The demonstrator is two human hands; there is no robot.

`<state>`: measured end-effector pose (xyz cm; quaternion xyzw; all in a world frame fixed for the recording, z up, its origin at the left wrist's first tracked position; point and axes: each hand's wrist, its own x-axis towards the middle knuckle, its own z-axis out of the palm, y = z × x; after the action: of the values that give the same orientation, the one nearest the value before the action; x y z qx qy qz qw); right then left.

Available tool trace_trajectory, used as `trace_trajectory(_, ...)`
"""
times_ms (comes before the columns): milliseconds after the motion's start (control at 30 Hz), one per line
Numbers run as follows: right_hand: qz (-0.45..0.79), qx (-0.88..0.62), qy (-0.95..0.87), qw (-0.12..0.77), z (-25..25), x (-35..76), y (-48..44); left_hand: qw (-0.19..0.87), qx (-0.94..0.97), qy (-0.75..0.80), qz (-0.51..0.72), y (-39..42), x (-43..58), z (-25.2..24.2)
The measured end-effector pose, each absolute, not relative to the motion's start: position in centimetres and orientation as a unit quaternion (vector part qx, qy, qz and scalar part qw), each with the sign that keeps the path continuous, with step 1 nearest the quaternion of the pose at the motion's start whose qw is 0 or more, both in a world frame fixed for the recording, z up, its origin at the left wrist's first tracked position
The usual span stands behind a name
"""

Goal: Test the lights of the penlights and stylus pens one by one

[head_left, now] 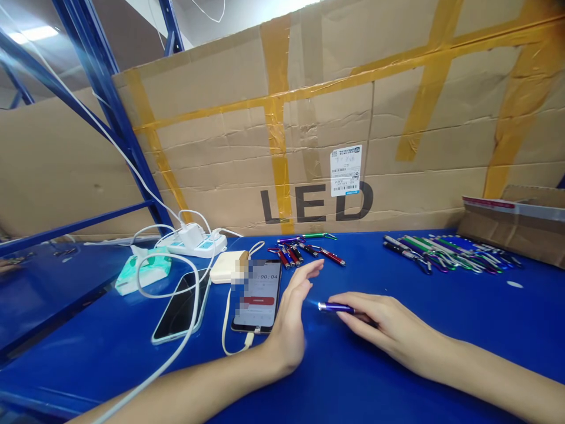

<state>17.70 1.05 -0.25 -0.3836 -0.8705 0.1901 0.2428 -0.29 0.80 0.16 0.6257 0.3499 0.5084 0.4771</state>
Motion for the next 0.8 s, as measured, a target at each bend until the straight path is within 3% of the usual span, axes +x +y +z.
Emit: trace_trajectory(800, 0.148, -0.375, -0.882, 0.243, -0.44, 17.85, 1.18, 0.471, 0.629, 0.359, 0.504, 1.2, -0.44, -0.07)
